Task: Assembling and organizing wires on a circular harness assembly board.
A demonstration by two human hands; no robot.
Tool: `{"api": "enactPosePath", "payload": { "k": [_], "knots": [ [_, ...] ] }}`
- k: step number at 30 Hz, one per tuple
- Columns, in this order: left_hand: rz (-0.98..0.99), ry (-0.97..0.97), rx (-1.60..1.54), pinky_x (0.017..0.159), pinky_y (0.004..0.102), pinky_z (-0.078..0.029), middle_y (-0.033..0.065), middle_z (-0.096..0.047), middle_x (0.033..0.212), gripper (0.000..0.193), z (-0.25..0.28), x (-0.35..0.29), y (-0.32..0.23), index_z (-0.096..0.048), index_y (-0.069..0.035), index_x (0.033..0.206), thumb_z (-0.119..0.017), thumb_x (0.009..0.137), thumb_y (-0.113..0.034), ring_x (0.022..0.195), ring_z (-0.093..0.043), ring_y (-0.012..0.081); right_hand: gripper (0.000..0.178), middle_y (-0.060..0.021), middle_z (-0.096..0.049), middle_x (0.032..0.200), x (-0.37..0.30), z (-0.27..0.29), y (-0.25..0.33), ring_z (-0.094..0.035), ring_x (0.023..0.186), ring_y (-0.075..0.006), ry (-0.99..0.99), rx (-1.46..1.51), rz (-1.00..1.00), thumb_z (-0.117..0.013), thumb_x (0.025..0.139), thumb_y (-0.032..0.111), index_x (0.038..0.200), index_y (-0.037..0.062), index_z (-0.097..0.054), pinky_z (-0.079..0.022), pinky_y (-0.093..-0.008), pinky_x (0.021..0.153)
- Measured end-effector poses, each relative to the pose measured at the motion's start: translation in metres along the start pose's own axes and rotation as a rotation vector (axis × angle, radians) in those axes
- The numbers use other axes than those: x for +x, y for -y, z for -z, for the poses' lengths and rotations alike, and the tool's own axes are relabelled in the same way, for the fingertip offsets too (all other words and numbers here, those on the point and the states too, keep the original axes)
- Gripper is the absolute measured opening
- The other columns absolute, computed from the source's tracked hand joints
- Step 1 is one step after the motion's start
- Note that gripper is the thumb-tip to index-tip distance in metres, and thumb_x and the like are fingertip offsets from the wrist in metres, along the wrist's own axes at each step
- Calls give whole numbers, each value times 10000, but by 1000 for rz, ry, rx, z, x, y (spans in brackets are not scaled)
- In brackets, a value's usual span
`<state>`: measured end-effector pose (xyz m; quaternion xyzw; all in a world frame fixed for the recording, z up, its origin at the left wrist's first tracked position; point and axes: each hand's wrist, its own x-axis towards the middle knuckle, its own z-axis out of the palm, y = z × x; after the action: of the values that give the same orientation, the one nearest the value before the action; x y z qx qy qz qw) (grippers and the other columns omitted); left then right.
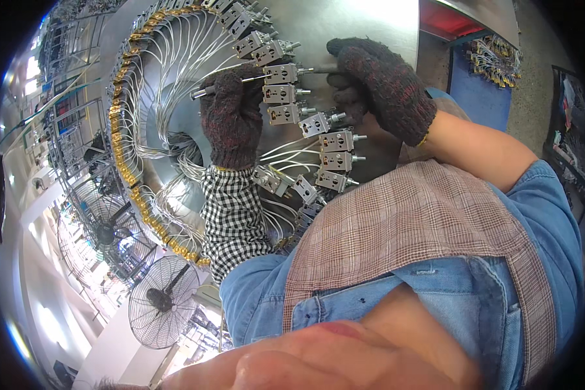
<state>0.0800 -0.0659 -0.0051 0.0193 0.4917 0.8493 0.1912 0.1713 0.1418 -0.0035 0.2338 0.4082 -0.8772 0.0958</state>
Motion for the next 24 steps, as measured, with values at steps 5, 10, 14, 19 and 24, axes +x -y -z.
{"api": "enactPosePath", "payload": {
  "k": [5,10,14,19,24],
  "knots": [
    [-7,-27,114,730,347,-577,157,-624,960,165,-5,-2,-2,-492,4,1009,-551,899,-103,868,-645,250,329,-66,-560,726,4,1,-3,-539,514,-139,-18,21,-20,-590,857,292,1095,67,-563,-461,-264,436],
    [-11,11,111,722,334,-578,154,-627,962,178,-7,-2,-3,-483,4,1021,-550,902,-110,873,-646,242,302,-82,-588,733,6,2,-6,-553,503,-148,-55,35,-33,-589,856,284,1071,73,-570,-474,-276,422],
    [-1,-6,110,725,351,-558,163,-634,958,203,-7,-3,-3,-518,6,1021,-582,889,-134,862,-647,258,309,-91,-597,766,7,2,-5,-560,509,-141,-79,24,-49,-587,859,292,1076,74,-570,-471,-259,418],
    [21,-13,24,730,366,-563,164,-629,968,187,-3,0,-1,-512,0,1020,-569,895,-127,860,-648,269,334,-95,-603,812,7,3,-5,-569,541,-132,-81,-29,-15,-579,866,297,1114,74,-560,-474,-245,429],
    [58,-8,-55,720,392,-570,174,-623,979,181,2,2,0,-495,-11,1031,-557,900,-119,862,-647,288,376,-97,-600,839,7,6,-6,-565,576,-138,-24,1,-28,-568,874,295,1173,68,-536,-480,-247,462]
  ]
}}
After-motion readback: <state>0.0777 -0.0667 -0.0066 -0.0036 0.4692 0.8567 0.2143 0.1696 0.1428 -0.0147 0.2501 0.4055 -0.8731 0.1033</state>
